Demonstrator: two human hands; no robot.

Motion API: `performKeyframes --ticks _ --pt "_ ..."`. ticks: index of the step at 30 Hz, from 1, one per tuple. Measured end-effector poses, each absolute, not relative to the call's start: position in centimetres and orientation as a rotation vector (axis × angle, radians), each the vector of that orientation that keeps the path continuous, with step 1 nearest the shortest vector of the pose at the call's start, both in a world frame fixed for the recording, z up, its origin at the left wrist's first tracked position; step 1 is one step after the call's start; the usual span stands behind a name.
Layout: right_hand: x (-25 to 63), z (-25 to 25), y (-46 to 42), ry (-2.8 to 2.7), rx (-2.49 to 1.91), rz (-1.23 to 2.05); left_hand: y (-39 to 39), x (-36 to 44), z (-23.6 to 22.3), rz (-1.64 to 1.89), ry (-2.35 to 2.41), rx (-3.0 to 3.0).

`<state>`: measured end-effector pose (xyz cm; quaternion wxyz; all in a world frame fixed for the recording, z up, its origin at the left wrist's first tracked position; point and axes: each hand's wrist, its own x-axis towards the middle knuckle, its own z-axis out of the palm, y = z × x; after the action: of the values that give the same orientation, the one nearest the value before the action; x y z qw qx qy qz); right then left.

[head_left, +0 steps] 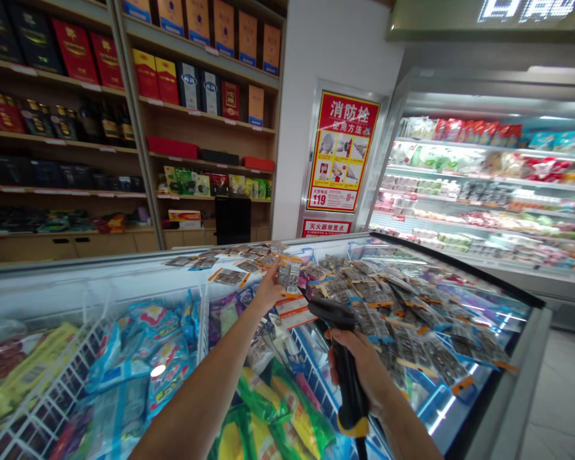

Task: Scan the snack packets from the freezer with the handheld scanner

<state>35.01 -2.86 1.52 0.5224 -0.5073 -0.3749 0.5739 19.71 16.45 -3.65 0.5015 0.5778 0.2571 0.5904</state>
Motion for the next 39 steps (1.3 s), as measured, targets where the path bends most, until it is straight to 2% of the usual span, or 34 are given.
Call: performKeyframes --ticks 9,22,31,39 --pt "34.5 1.5 -2.9 -0.914 -1.210 1.412 16.7 19.9 -4.1 1.440 0.662 1.378" --pt "40.9 1.9 -2.4 -0.767 -1.325 1.005 13.9 21.5 -2.0 1.407 0.676 1.303" --pt "49.9 2.5 -4.9 -0.526 -1.384 0.777 11.3 31.0 0.1 1.313 0.798 1.372" --pt "54.1 2.1 -7.5 -0.325 -1.367 0.731 7.9 40.1 -0.6 1.093 1.078 1.950"
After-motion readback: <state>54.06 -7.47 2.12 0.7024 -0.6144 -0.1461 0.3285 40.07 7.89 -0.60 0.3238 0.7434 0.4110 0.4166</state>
